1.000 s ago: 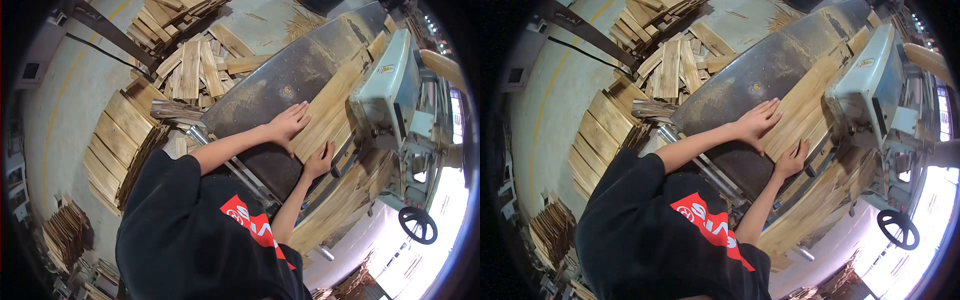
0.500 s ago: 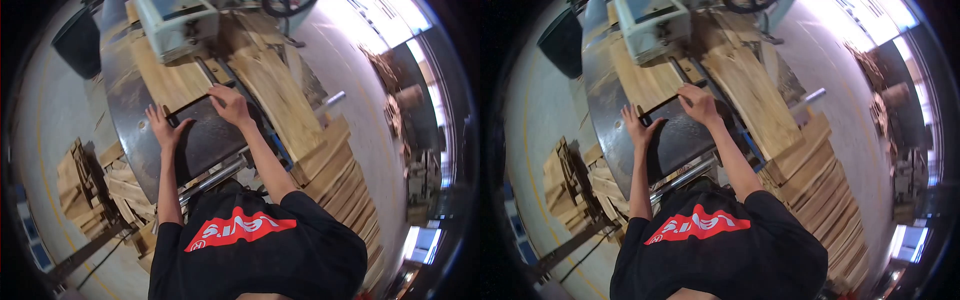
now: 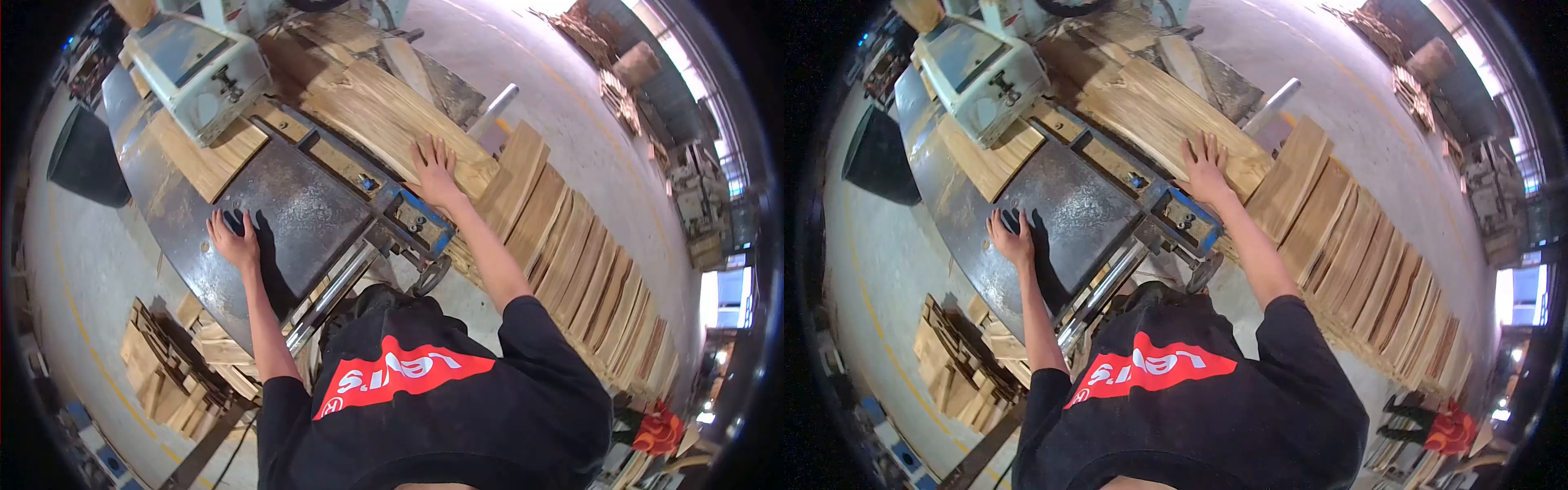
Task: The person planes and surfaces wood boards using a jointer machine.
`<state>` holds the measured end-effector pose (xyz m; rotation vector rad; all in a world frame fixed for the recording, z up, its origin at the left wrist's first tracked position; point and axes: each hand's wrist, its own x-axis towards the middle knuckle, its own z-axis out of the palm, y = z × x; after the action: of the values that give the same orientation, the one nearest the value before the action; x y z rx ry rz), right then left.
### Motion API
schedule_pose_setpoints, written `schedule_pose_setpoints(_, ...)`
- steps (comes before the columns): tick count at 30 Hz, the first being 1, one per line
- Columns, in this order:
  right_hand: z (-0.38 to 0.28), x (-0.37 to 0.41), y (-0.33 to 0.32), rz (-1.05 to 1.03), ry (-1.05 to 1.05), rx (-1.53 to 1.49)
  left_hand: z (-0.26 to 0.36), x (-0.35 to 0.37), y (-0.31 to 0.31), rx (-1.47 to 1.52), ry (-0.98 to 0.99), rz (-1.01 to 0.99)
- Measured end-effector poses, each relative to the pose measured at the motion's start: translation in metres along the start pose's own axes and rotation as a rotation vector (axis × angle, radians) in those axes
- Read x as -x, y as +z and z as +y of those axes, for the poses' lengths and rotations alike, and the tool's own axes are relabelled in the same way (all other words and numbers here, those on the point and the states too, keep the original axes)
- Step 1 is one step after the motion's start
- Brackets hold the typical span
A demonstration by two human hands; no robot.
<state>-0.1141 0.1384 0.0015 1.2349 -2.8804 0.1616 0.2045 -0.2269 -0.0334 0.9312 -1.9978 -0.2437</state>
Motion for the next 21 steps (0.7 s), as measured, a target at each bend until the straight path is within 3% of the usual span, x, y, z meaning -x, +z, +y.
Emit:
schedule_pose_setpoints(5,-0.009,-0.011,0.021,0.032,-0.031,0.176,0.001,0.001,-0.002,0.005,-0.040,-0.012)
schedule_pose_setpoints(8,-0.024,-0.004,-0.029,0.094,-0.228,0.309,-0.002,0.004,-0.001,-0.008,-0.014,-0.023)
schedule_pose_setpoints(11,0.004,-0.042,-0.039,0.338,-0.393,0.237,-0.004,0.000,0.001,-0.007,-0.018,0.002)
schedule_pose_setpoints(12,0.009,-0.049,-0.072,0.379,-0.428,0.323,-0.006,0.001,0.001,-0.008,-0.017,0.005)
schedule_pose_setpoints(15,0.008,-0.064,-0.184,0.042,-0.210,-0.072,-0.002,0.002,-0.001,0.026,-0.020,0.017)
schedule_pose_setpoints(18,0.061,-0.093,-0.194,0.284,-0.308,-0.383,0.009,0.008,-0.009,0.119,-0.040,0.093)
schedule_pose_setpoints(21,0.044,-0.064,-0.232,0.190,-0.168,-0.699,0.043,0.034,-0.022,0.215,-0.099,0.170)
